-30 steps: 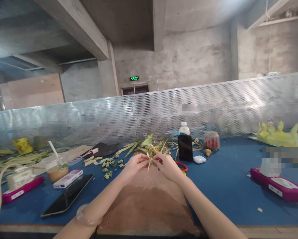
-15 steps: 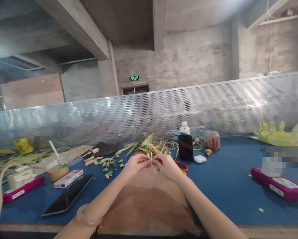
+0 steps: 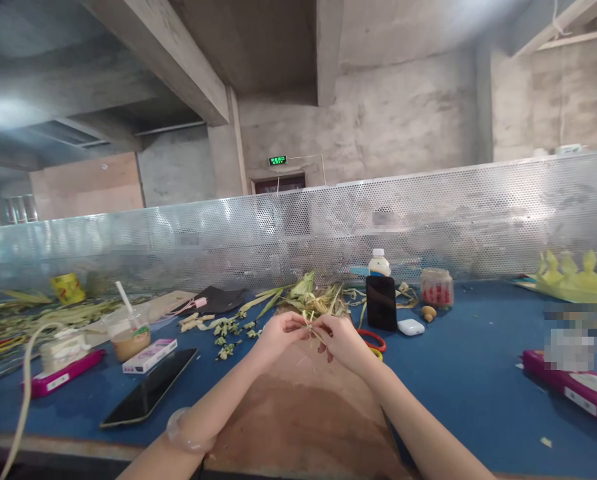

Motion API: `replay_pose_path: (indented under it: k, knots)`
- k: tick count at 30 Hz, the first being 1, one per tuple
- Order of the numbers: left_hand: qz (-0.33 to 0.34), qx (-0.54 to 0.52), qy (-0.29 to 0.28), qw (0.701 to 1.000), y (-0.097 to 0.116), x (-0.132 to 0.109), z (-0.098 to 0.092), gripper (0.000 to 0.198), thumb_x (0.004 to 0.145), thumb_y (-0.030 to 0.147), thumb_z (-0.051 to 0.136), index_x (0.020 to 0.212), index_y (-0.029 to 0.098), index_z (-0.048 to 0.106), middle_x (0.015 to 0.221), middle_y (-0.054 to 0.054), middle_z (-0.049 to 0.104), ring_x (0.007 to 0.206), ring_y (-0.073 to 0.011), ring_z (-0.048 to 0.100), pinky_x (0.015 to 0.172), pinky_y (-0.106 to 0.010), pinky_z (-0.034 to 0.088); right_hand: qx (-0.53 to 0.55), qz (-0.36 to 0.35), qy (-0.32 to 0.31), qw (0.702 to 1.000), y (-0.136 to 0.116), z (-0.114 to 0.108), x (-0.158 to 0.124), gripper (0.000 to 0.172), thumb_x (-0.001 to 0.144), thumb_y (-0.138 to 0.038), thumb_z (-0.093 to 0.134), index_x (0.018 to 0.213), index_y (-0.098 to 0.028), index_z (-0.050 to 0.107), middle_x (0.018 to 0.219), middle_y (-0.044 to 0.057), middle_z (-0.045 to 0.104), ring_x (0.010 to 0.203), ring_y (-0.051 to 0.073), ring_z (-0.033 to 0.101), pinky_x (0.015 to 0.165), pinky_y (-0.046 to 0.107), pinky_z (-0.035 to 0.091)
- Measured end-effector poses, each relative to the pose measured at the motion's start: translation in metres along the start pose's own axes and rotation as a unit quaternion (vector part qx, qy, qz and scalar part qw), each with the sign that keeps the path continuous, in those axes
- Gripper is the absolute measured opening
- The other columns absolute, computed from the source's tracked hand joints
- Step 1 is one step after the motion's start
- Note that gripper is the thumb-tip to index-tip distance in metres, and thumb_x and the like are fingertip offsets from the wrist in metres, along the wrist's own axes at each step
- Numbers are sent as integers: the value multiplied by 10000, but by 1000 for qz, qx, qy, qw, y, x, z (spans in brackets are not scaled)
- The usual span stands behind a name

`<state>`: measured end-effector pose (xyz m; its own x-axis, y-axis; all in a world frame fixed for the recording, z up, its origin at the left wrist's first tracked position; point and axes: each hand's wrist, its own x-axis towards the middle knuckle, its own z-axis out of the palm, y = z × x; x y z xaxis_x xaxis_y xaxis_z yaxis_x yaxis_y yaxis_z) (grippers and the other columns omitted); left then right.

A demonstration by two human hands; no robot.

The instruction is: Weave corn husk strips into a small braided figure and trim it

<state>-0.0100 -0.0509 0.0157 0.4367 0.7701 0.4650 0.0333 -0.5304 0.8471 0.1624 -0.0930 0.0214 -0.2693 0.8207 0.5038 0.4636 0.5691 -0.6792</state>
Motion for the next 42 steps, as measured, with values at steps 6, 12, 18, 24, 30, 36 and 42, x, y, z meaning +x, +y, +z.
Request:
replay_pose_path:
  k: [6,12,18,24,30,36,42]
  knots:
    - [1,13,-14,1000,4,1,0,302,683,318,659,914,124,645,892,-91,676,830,-206,622,782,-311,468,3,-15,-14,1000,1,-1,0,263,841,-368,406,764,-164,555,542,-6,578,352,77,495,384,183,387]
    - [-9,-7,-25,1000,5,0,-1,240,680,298,660,850,130,645,833,-78,679,815,-207,622,781,-313,461,25,11,9,1000,9,-1,1,286,810,-422,465,795,-168,598,533,-7,562,364,70,439,362,181,326]
    - [-12,-58,-24,998,13,-3,0,212,651,309,680,776,141,644,792,-49,660,751,-175,612,769,-307,459,100,21,5,995,12,0,3,308,749,-454,548,770,-153,607,644,18,596,442,76,473,384,189,343]
    - [-39,-113,-34,992,14,-3,-2,203,632,272,698,765,130,639,793,-47,646,747,-159,597,764,-308,459,105,24,51,993,5,-1,4,294,691,-442,618,691,-156,548,597,0,568,490,95,499,436,205,378]
    - [-47,-160,-53,985,11,-1,-4,251,637,276,698,812,112,623,795,-62,647,779,-184,616,801,-348,446,113,18,5,993,3,0,1,306,760,-458,542,743,-153,568,561,-15,544,395,59,411,361,183,320]
    - [-45,-183,-24,982,9,0,-6,258,635,282,704,813,118,613,764,-41,625,745,-166,609,777,-334,451,123,-9,-5,992,-5,-1,-2,355,750,-455,555,939,-157,590,699,30,589,512,97,505,366,177,359]
    - [-52,-177,-31,982,13,-2,-3,252,628,272,707,805,115,619,796,-50,627,757,-168,599,768,-326,452,127,11,30,991,1,3,1,341,753,-488,530,805,-158,599,581,-7,548,392,59,399,355,188,324]
